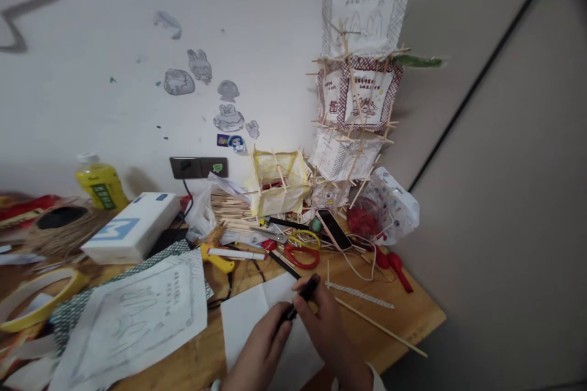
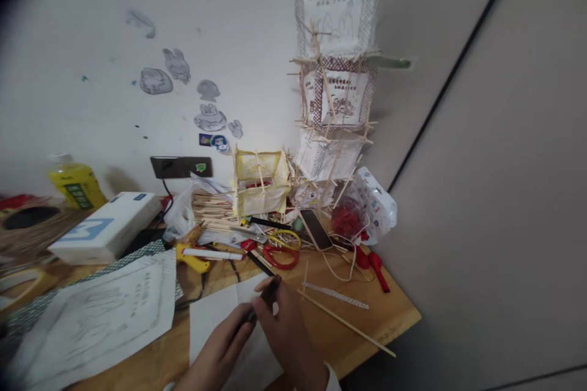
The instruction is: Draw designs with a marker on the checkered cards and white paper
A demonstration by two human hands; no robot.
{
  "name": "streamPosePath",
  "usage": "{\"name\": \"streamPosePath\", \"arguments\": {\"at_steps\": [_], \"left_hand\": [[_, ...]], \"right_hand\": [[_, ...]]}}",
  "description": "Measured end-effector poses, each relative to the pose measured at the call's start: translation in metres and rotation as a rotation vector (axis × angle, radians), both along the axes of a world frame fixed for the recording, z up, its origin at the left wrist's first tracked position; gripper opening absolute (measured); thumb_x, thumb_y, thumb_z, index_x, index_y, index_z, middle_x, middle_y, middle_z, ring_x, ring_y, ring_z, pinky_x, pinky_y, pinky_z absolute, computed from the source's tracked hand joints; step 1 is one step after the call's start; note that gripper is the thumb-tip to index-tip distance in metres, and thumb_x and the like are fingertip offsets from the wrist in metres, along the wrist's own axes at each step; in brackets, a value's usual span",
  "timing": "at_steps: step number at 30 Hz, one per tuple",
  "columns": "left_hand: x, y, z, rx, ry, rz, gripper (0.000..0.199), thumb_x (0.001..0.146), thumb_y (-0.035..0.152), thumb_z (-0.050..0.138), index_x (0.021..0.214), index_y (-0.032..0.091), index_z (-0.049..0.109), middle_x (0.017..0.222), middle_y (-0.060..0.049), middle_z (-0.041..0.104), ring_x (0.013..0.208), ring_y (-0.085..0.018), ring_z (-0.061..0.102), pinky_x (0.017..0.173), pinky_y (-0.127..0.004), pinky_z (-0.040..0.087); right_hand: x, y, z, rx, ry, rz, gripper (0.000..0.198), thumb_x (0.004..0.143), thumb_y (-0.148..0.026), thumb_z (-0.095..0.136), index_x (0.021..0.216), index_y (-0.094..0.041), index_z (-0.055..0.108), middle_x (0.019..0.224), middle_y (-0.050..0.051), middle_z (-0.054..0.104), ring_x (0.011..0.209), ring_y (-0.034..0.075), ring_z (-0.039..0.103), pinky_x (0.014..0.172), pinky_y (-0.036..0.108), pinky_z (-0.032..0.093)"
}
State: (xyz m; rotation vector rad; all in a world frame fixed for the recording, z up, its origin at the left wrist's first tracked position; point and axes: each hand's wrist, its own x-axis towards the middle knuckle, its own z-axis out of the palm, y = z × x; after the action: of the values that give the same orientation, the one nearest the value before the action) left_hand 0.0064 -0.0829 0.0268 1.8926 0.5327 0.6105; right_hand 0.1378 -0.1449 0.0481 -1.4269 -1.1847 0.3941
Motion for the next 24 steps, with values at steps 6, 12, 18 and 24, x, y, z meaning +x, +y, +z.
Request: {"name": "streamPosePath", "arguments": {"at_steps": [6, 12, 18, 24], "left_hand": [[-0.001, 0.001, 0.001, -0.074, -0.016, -0.068, 0.041, 0.089, 0.053, 0.036, 0.096, 0.018, 0.056, 0.090, -0.007, 0.063, 0.083, -0.020, 0.055, 0.076, -0.029, 0.045], [-0.001, 0.001, 0.005, -0.163, -0.063, -0.118, 0.055, 0.083, 0.069, 0.035, 0.087, 0.017, 0.054, 0.071, 0.000, 0.048, 0.065, -0.014, 0.041, 0.057, -0.023, 0.036], [0.006, 0.007, -0.009, -0.349, -0.108, -0.242, 0.063, 0.076, 0.075, 0.040, 0.085, 0.015, 0.053, 0.063, 0.003, 0.042, 0.052, -0.009, 0.037, 0.048, -0.021, 0.030], [0.003, 0.011, -0.002, -0.311, -0.006, -0.302, 0.066, 0.074, 0.078, 0.039, 0.076, 0.014, 0.054, 0.066, -0.002, 0.052, 0.060, -0.013, 0.049, 0.060, -0.025, 0.039]], "right_hand": [[-0.001, 0.002, -0.013, 0.004, 0.068, -0.012, 0.026, 0.084, -0.042, 0.053, 0.084, -0.018, 0.060, 0.077, 0.003, 0.060, 0.071, 0.016, 0.056, 0.067, 0.026, 0.047], [-0.002, 0.001, -0.023, 0.034, 0.104, -0.076, 0.035, 0.081, -0.053, 0.054, 0.083, -0.019, 0.060, 0.073, 0.003, 0.060, 0.068, 0.016, 0.057, 0.064, 0.027, 0.049], [-0.001, 0.002, -0.021, 0.047, 0.013, -0.069, 0.035, 0.082, -0.053, 0.053, 0.079, -0.019, 0.061, 0.069, 0.002, 0.061, 0.064, 0.016, 0.058, 0.060, 0.025, 0.049], [0.003, -0.004, -0.028, 0.041, -0.052, -0.103, 0.032, 0.085, -0.049, 0.050, 0.080, -0.020, 0.062, 0.067, 0.002, 0.062, 0.059, 0.016, 0.059, 0.055, 0.024, 0.049]]}}
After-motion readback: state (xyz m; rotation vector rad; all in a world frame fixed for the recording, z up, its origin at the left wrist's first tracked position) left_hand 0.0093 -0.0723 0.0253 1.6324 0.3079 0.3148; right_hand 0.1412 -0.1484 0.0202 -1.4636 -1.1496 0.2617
